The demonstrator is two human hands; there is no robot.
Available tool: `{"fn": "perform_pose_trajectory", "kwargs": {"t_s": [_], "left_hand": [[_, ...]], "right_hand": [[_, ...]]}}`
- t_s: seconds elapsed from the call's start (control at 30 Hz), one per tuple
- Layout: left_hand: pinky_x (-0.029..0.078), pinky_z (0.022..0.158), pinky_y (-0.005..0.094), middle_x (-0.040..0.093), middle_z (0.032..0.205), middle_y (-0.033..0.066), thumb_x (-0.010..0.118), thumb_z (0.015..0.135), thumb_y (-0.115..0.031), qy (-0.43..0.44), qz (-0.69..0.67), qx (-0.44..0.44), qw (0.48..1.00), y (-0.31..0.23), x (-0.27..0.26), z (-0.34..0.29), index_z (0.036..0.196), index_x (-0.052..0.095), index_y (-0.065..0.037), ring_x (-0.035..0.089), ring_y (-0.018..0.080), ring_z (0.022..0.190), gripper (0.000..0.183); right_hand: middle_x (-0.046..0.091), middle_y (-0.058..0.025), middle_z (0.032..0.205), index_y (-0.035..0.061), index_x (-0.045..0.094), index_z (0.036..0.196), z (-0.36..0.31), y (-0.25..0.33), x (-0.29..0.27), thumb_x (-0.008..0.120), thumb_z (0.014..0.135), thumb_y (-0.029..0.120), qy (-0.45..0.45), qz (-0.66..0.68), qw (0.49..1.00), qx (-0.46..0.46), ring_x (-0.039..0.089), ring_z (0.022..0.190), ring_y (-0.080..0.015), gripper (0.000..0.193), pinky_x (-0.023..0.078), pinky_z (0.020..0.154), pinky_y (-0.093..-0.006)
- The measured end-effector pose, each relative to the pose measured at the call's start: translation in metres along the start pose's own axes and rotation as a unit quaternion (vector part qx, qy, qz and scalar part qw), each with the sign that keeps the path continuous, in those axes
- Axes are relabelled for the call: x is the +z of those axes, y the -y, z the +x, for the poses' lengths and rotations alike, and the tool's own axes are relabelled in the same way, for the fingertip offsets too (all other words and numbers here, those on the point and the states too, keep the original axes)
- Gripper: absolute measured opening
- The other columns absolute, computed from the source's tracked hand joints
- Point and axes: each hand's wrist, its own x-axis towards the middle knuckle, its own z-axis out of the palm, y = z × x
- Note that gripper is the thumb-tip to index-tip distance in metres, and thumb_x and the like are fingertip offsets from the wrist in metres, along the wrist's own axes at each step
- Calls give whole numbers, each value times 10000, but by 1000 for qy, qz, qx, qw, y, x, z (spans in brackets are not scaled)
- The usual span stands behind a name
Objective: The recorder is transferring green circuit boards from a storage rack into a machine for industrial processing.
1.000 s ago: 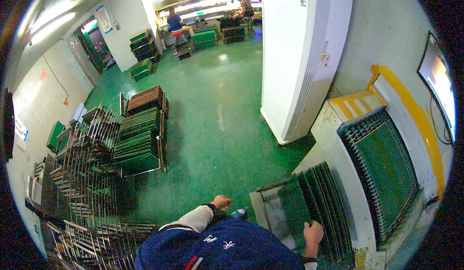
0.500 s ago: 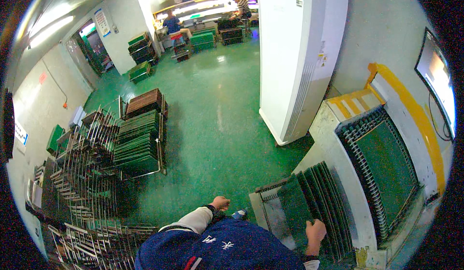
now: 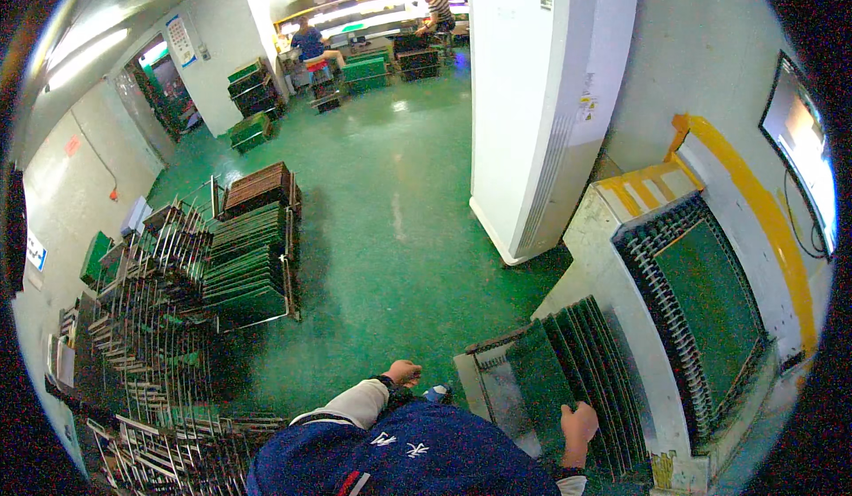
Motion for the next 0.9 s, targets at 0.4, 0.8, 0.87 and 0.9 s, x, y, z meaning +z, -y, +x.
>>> {"fn": "perform_pose_trajectory", "kwargs": {"t_s": [0.4, 0.8, 0.87, 0.9], "left_hand": [[315, 367, 282, 498, 573, 24, 562, 799, -133, -34, 12, -1, 999, -13, 11, -14, 650, 513, -71, 436, 123, 423, 169], [331, 353, 280, 525, 652, 51, 606, 821, -173, -24, 5, -10, 1000, -7, 3, -7, 778, 505, -54, 486, 150, 454, 162], [288, 352, 279, 491, 553, 23, 579, 788, -144, -41, -4, 3, 999, -6, 7, -8, 645, 511, -78, 432, 124, 411, 172], [292, 349, 280, 496, 553, 25, 580, 788, -150, -44, 2, 7, 999, -6, 8, -8, 645, 515, -77, 437, 126, 410, 173]], "right_hand": [[644, -183, 971, 29, 655, 987, 2, -6, 7, 699, 707, 359, -27, 3, 1000, -13, 606, 933, -338, 435, 475, 804, -435], [623, -196, 1037, 0, 632, 1047, -1, 3, -4, 710, 696, 348, 12, 18, 1000, -1, 584, 991, -340, 499, 459, 852, -417], [624, -198, 1031, -3, 632, 1046, -2, 5, -6, 710, 698, 343, 9, 18, 1000, 7, 585, 988, -343, 496, 458, 852, -419], [624, -199, 1029, -4, 631, 1046, -2, 5, -6, 710, 699, 340, 8, 18, 1000, 10, 585, 986, -344, 495, 458, 853, -420]]}}
